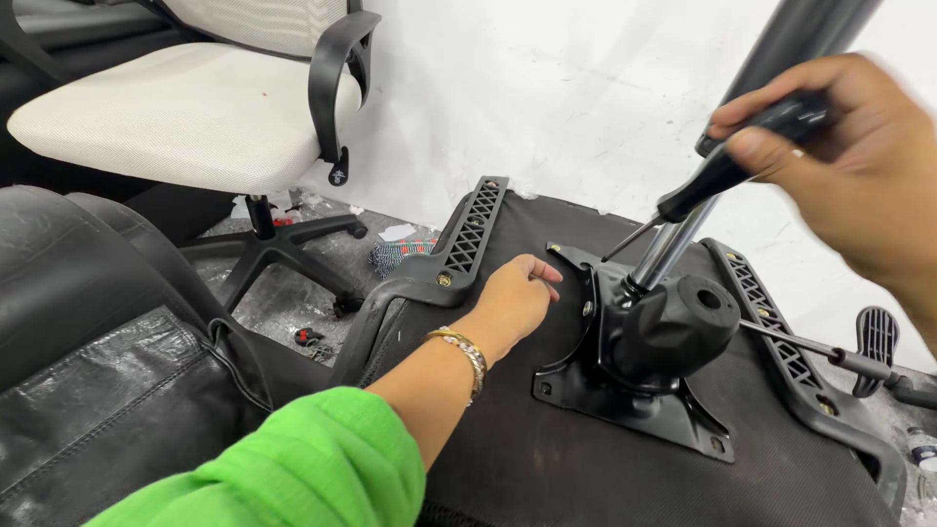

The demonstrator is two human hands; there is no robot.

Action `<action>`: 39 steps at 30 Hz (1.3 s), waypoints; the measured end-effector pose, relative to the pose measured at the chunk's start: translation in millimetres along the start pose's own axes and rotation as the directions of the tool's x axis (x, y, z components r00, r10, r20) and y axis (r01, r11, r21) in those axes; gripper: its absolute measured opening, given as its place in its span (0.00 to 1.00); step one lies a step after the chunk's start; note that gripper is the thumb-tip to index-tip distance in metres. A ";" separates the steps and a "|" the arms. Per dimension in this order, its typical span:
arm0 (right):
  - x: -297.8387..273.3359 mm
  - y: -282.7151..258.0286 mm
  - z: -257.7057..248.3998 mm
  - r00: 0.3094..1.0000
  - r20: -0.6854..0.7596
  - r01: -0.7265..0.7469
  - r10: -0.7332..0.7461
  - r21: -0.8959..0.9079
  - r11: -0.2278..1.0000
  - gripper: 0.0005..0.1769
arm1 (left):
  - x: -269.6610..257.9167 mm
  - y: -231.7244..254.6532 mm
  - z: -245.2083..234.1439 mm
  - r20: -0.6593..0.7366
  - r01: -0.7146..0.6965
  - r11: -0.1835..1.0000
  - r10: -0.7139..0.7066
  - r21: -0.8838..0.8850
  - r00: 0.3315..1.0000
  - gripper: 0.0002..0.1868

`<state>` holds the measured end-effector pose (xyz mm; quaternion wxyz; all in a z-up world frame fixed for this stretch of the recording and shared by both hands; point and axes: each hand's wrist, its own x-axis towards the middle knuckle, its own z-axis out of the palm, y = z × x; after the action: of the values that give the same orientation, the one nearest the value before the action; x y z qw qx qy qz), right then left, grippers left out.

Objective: The person uses a screwdriver to tighten screws on the metal base of an office chair. The chair is upside down on a black mat. The person secures the base to the chair frame.

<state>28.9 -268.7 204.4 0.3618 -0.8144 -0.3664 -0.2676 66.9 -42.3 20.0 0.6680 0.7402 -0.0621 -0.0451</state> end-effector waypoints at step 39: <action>103.0 70.1 97.5 0.863 0.090 -0.343 0.497 -0.618 0.708 0.20 | 12.1 -13.3 1.6 -0.166 -0.025 1.000 0.024 -0.003 0.986 0.11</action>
<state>161.6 -183.6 191.0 0.0975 -0.9738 -0.1123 -0.1719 79.1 -44.3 6.8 0.6732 0.7389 -0.0153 0.0246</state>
